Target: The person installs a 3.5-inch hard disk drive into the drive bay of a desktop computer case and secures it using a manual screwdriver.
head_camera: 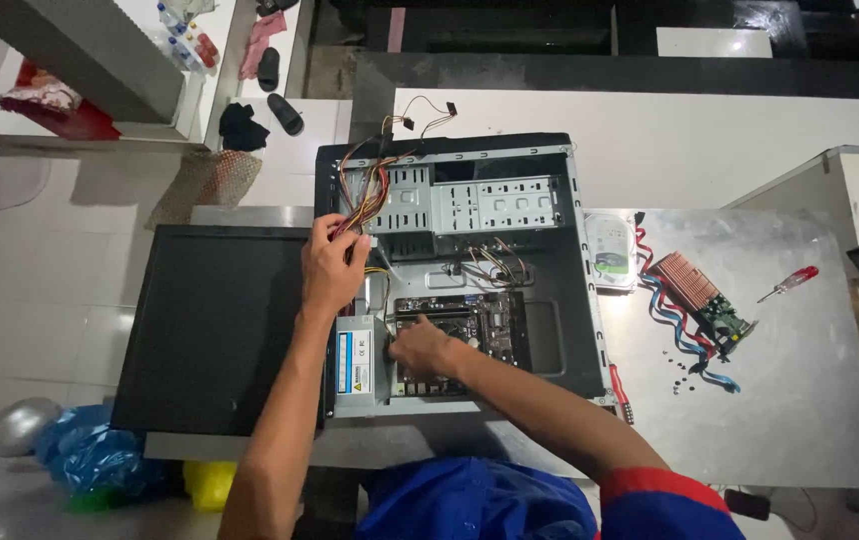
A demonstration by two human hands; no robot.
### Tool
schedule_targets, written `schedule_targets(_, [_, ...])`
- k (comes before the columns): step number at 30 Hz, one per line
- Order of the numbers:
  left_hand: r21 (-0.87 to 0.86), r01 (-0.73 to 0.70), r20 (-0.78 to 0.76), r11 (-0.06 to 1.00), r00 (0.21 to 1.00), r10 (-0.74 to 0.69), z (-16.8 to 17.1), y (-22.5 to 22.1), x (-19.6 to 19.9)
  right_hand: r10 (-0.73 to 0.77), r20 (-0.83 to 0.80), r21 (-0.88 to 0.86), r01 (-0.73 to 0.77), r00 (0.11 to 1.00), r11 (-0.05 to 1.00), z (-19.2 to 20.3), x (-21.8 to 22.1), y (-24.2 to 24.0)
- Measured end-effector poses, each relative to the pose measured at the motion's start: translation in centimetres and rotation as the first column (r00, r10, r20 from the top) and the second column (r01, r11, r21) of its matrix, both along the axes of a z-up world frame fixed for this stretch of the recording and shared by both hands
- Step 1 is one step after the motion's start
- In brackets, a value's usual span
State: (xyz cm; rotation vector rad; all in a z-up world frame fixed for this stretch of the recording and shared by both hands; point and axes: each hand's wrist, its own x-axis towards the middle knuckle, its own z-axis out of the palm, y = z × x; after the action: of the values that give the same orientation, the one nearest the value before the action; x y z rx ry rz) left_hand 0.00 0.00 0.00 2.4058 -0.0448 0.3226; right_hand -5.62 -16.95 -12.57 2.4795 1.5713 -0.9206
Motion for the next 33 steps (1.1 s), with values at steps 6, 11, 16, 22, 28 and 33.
schedule_targets(6, [0.037,-0.004,-0.001,0.999,1.000,0.004,0.3,-0.2,0.0,-0.018,-0.024,0.017,0.018,1.000,1.000,-1.6,0.2,0.5])
schedule_targets(11, [0.043,0.000,0.021,0.999,1.000,-0.001,-0.8,0.2,0.2,-0.016,0.008,0.014,0.016,1.000,1.000,-0.8,-0.1,0.7])
schedule_targets(16, [0.036,0.006,0.012,0.999,1.000,-0.006,-0.9,0.5,0.4,-0.008,0.021,0.008,0.008,1.000,1.000,2.1,-0.2,0.3])
schedule_targets(22, [0.062,0.015,0.034,0.998,0.999,-0.017,-0.5,0.3,0.3,0.034,0.079,-0.002,-0.034,0.996,0.999,-3.2,0.6,0.1])
schedule_targets(28, [0.065,0.009,0.030,0.998,0.999,-0.011,-0.6,0.5,0.2,0.007,0.052,0.028,-0.009,0.999,1.000,2.1,0.2,-0.3])
schedule_targets(33, [0.050,0.016,0.049,0.999,0.999,-0.018,0.0,0.2,-0.1,0.011,0.039,0.018,-0.012,0.999,1.000,7.2,0.2,-0.3])
